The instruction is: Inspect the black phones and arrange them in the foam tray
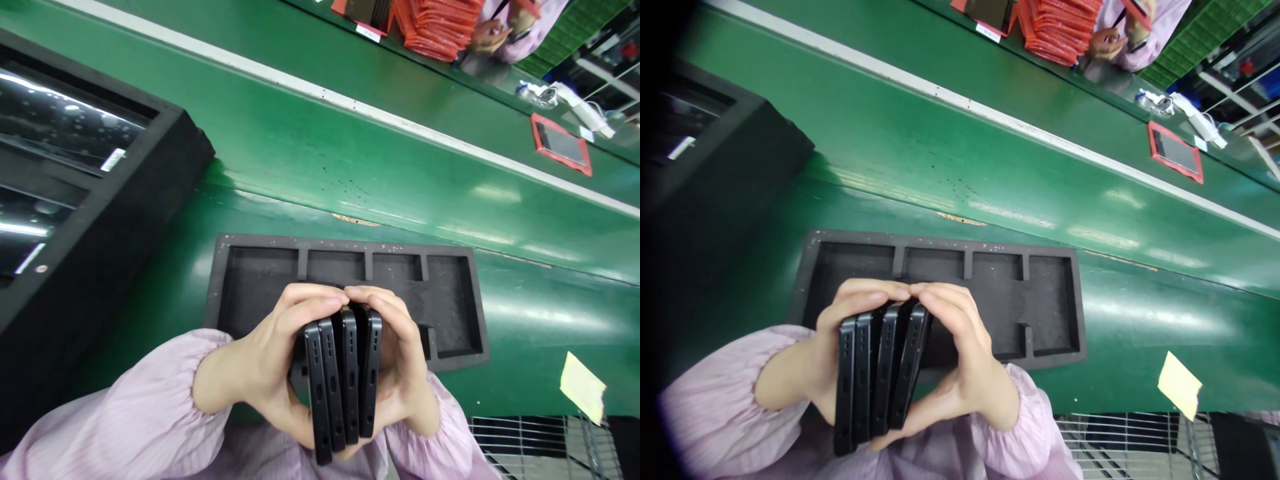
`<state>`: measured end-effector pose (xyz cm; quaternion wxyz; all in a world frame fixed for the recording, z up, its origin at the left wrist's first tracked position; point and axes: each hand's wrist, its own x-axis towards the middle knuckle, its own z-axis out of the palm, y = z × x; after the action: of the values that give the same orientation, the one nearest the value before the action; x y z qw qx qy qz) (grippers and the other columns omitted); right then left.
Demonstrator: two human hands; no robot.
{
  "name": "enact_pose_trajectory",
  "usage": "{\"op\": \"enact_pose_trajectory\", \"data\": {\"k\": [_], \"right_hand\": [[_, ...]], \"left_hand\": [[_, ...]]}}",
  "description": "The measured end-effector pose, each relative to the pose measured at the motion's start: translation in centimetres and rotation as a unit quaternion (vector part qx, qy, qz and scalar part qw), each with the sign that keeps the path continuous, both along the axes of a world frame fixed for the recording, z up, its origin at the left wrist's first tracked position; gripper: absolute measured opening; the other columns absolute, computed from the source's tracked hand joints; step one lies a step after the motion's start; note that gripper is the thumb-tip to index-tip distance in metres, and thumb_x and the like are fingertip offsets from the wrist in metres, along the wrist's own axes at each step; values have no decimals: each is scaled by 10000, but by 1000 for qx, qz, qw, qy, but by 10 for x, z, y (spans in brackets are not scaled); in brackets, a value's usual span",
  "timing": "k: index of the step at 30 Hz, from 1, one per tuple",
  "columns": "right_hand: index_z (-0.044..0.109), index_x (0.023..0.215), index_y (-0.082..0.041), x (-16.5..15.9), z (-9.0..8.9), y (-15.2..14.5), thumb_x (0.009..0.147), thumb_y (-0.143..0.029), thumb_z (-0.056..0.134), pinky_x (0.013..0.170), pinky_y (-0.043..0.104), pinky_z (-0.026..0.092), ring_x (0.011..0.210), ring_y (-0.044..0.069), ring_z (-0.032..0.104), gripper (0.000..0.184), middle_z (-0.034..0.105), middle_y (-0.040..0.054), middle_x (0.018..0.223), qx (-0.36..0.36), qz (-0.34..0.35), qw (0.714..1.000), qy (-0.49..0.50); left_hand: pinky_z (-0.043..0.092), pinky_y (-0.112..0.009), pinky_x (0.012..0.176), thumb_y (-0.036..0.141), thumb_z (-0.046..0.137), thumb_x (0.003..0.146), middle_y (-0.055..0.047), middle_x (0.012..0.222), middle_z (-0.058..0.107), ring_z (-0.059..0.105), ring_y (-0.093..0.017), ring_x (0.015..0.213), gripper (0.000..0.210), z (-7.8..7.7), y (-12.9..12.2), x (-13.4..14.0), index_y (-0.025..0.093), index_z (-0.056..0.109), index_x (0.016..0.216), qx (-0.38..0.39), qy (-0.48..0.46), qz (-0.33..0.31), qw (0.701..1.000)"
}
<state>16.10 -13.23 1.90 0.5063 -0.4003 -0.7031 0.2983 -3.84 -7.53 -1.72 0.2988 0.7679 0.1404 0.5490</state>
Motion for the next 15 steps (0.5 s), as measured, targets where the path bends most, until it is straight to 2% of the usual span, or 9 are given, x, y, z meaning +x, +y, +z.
{"op": "enact_pose_trajectory", "data": {"k": [4, 7, 11, 13, 15], "right_hand": [[542, 1701, -289, -5, -2, -1, 928, -665, 932, 1239, 557, 601, 1358, 364, 718, 944, 704, 125, 1494, -1, -4, 999, 35], [560, 1693, -311, -4, -3, -1, 934, -700, 907, 1247, 556, 589, 1356, 359, 723, 921, 721, 114, 1487, -6, -3, 999, 47], [541, 1704, -320, -1, -1, 0, 826, -752, 965, 1233, 554, 595, 1337, 371, 730, 1067, 721, 115, 1491, -3, 9, 1000, 30], [547, 1697, -305, 0, 0, 0, 815, -735, 986, 1232, 555, 595, 1332, 373, 729, 1075, 714, 119, 1487, 2, 8, 1000, 28], [543, 1695, -290, 0, -1, -1, 836, -730, 977, 1226, 559, 598, 1333, 372, 724, 1058, 708, 125, 1483, 11, 6, 1000, 23]], "left_hand": [[714, -413, 1092, 671, 868, 927, -164, 1383, 657, 700, -319, 1308, 1140, 0, -1, -1, 152, 345, 1797, -4, -8, -9, 1000], [696, -397, 1130, 672, 890, 908, -168, 1400, 634, 675, -313, 1345, 1180, 0, -2, -1, 129, 334, 1796, 1, -12, -17, 1000], [712, -426, 1100, 675, 951, 832, -166, 1400, 648, 702, -334, 1324, 1252, -1, -2, 1, 155, 343, 1796, -15, -18, -16, 1000], [723, -428, 1074, 650, 953, 844, -176, 1388, 646, 704, -339, 1318, 1240, -2, -2, 2, 142, 339, 1795, -16, -29, -25, 999], [720, -407, 1077, 626, 898, 917, -181, 1379, 630, 689, -323, 1332, 1153, -2, -1, 3, 117, 340, 1790, -10, -32, -31, 999]]}}
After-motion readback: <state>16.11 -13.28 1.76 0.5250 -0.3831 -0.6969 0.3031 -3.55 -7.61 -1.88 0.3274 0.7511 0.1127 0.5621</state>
